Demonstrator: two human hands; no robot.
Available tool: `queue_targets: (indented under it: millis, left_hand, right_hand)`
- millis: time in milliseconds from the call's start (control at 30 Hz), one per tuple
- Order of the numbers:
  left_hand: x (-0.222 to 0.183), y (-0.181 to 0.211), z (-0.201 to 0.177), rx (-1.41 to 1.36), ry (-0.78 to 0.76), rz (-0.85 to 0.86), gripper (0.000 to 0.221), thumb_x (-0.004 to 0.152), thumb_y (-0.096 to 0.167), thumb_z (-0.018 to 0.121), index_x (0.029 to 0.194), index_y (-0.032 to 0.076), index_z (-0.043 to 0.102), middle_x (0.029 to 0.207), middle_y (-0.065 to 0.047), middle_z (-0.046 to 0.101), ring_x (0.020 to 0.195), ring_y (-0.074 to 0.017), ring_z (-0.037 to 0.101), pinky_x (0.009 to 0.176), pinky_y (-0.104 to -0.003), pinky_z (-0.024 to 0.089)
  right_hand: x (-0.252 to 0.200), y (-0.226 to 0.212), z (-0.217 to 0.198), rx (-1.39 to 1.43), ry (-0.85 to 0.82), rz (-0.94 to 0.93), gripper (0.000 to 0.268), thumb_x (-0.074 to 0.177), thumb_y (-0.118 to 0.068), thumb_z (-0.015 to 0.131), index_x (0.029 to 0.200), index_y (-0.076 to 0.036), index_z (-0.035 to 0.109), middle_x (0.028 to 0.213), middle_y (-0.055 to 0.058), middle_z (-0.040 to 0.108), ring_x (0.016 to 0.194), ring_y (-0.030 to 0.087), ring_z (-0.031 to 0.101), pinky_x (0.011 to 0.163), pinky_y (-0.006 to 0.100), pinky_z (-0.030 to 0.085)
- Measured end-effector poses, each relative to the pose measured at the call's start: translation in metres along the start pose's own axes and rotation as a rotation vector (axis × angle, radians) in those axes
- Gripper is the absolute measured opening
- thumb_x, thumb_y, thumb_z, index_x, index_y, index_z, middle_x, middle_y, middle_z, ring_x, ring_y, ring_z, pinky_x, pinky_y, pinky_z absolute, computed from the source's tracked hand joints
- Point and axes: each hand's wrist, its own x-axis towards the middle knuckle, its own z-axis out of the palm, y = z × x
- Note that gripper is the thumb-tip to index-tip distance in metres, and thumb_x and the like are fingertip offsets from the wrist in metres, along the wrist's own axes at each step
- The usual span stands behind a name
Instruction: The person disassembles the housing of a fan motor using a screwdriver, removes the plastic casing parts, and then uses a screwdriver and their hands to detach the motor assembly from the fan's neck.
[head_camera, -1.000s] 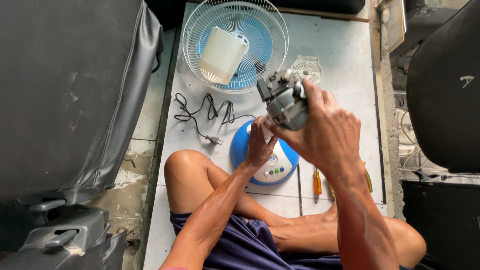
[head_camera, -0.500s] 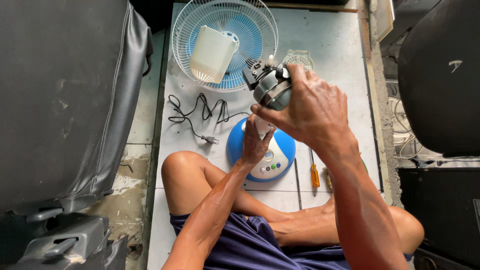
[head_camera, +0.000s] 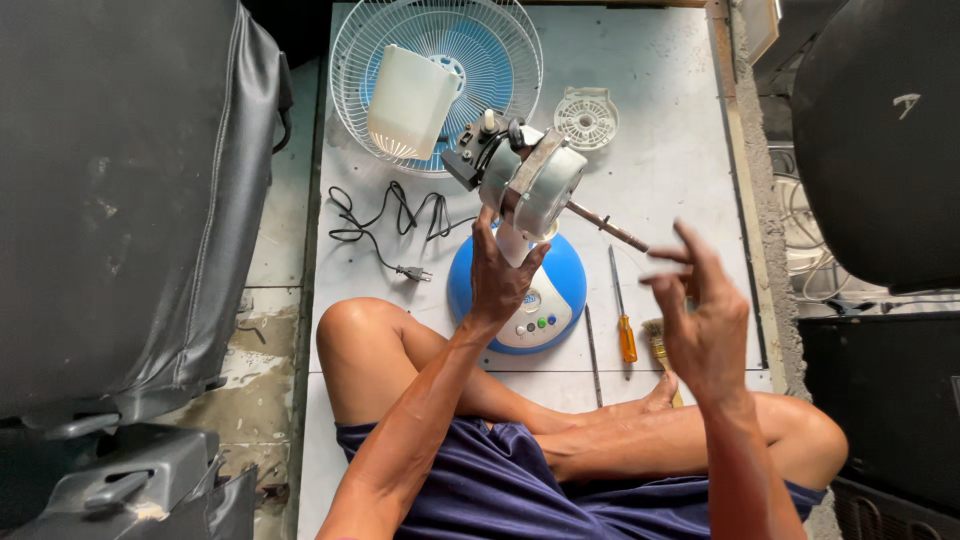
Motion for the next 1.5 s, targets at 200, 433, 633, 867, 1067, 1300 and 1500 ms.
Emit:
queue_targets:
  millis: [200,433,633,867,1067,1300,1500]
  left_hand:
    - [0.009,0.026,0.010,0.007,0.100,-0.045,0.093,0.082,0.028,0.092,0.152,-0.001,0.038,0.135,-0.024,0.053,0.129,-0.0460,0.057,0.111,-0.059,0.045]
    - [0.020,0.062,0.006,0.124,0.100,-0.037,0.073,0.090,0.028,0.084,0.144,-0.003,0.046,0.121,-0.025,0.062,0.117,-0.0482,0.065,0.100,-0.060,0.053]
    - [0.019,0.019,0.015,0.055,0.009,0.007,0.063,0.099,0.023,0.077,0.146,-0.003,0.045,0.125,-0.025,0.063,0.123,-0.0465,0.063,0.105,-0.057,0.051]
    - [0.028,0.015,0.011,-0.111,-0.099,0.025,0.058,0.090,0.026,0.087,0.138,0.009,0.060,0.125,-0.015,0.072,0.124,-0.0282,0.066,0.105,-0.045,0.054]
    - [0.072,0.077,-0.015,-0.233,-0.139,0.084,0.048,0.083,0.016,0.087,0.125,0.003,0.067,0.102,-0.018,0.076,0.101,-0.0273,0.076,0.088,-0.040,0.061]
    - [0.099,0.072,-0.021,-0.543,-0.291,0.170,0.072,0.069,0.003,0.100,0.128,-0.003,0.059,0.093,-0.006,0.072,0.085,-0.0105,0.075,0.080,-0.023,0.063]
    - [0.110,0.112,-0.044,-0.573,-0.540,0.240,0.039,0.080,0.001,0.092,0.106,-0.005,0.064,0.081,-0.011,0.069,0.079,-0.0175,0.073,0.075,-0.033,0.061]
  right_hand:
    - [-0.119,0.105,0.035,0.083,-0.122,0.337,0.050,0.102,-0.026,0.067,0.144,0.000,0.061,0.105,0.023,0.076,0.079,0.033,0.078,0.071,0.045,0.062]
    - [-0.144,0.123,0.052,-0.215,-0.165,0.282,0.047,0.102,-0.037,0.068,0.141,-0.013,0.066,0.103,0.010,0.079,0.082,0.030,0.078,0.070,0.045,0.061]
    - [-0.141,0.122,0.052,-0.234,-0.217,0.392,0.046,0.104,-0.050,0.061,0.141,-0.023,0.066,0.103,0.001,0.080,0.087,0.023,0.079,0.085,0.050,0.052]
    - [-0.141,0.127,0.052,-0.055,-0.129,0.516,0.043,0.105,-0.049,0.061,0.139,-0.024,0.067,0.095,0.000,0.081,0.083,0.021,0.079,0.090,0.049,0.046]
    - [-0.137,0.117,0.045,0.038,-0.067,0.512,0.045,0.103,-0.041,0.065,0.143,-0.020,0.066,0.099,0.008,0.081,0.083,0.023,0.080,0.083,0.045,0.054]
    - [-0.133,0.111,0.042,0.047,-0.003,0.448,0.047,0.099,-0.036,0.069,0.143,-0.018,0.066,0.102,0.012,0.080,0.083,0.027,0.080,0.080,0.043,0.059]
    - [-0.120,0.096,0.051,-0.106,-0.004,0.188,0.059,0.097,-0.040,0.070,0.150,-0.019,0.058,0.114,0.007,0.075,0.097,0.025,0.078,0.079,0.042,0.062]
